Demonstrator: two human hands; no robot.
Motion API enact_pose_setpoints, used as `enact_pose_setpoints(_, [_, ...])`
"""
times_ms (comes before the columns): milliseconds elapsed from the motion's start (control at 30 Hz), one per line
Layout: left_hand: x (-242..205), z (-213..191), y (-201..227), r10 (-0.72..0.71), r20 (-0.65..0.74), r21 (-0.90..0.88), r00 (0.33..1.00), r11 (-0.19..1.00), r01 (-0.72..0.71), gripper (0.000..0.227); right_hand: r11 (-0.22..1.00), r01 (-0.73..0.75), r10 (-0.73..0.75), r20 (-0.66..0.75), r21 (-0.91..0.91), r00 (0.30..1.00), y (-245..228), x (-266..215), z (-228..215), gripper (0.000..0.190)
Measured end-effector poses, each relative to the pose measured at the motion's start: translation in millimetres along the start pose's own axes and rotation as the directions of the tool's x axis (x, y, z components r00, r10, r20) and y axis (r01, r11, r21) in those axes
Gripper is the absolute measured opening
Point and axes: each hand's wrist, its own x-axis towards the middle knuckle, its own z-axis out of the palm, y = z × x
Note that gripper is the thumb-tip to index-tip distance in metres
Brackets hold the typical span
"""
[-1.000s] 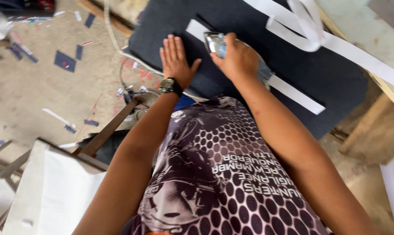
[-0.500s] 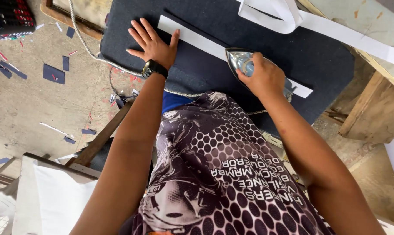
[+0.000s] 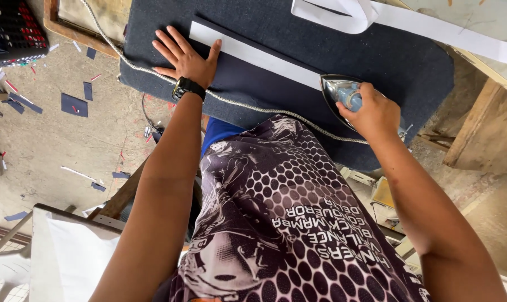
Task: The person irons a white strip of fabric placed on a dark blue material using a handheld iron. They move the iron back and forth along the strip while holding the fabric steady with their left hand.
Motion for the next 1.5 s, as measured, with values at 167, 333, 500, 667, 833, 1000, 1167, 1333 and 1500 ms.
enact_pose_setpoints(167, [-1,-1,1,-0.001,0.004,0.008,1.0,1.0,0.001,0.126,0.999,0.01,-0.012,-0.048,-0.03,0.999,11,-8,5,0.057])
enact_pose_setpoints(333, [-4,-5,3,-0.001,0.019,0.01,1.0,1.0,0.001,0.126,0.999,-0.016,0.016,-0.025,-0.027,1.0,3,-3,5,0.058])
enact_pose_setpoints(500, [-1,-2,2,-0.015,0.003,0.021,1.0,1.0,0.015,0.127,0.989,0.103,-0.124,-0.219,-0.106,0.968,-21,9,5,0.056])
enact_pose_setpoints(667, [-7,-14,-3,0.027,0.05,0.04,0.998,0.999,-0.029,0.128,0.991,0.1,-0.121,-0.277,-0.091,0.953,-53,26,2,0.052])
enact_pose_setpoints(833, [-10,-19,-9,0.105,0.116,0.109,0.988,0.987,-0.118,0.135,0.991,0.087,-0.107,-0.197,-0.106,0.975,-75,42,4,0.055])
enact_pose_setpoints(1000, [-7,-21,-11,0.098,0.137,0.068,0.986,0.992,-0.109,0.141,0.993,0.108,-0.111,-0.079,-0.041,0.991,-62,37,2,0.059])
enact_pose_setpoints(1167, [-14,-29,-5,0.06,0.184,0.122,0.981,0.989,-0.083,0.135,0.992,0.125,-0.115,-0.222,0.034,0.968,-22,3,-24,0.054])
enact_pose_setpoints(1333, [-15,-28,-3,0.048,0.171,0.144,0.984,0.987,-0.073,0.135,0.996,0.07,-0.082,-0.275,-0.054,0.958,27,-22,-5,0.059])
enact_pose_setpoints(1500, [-13,-23,-4,0.053,0.148,0.148,0.988,0.986,-0.075,0.136,0.98,-0.045,-0.018,-0.317,-0.192,0.948,60,-50,10,0.06])
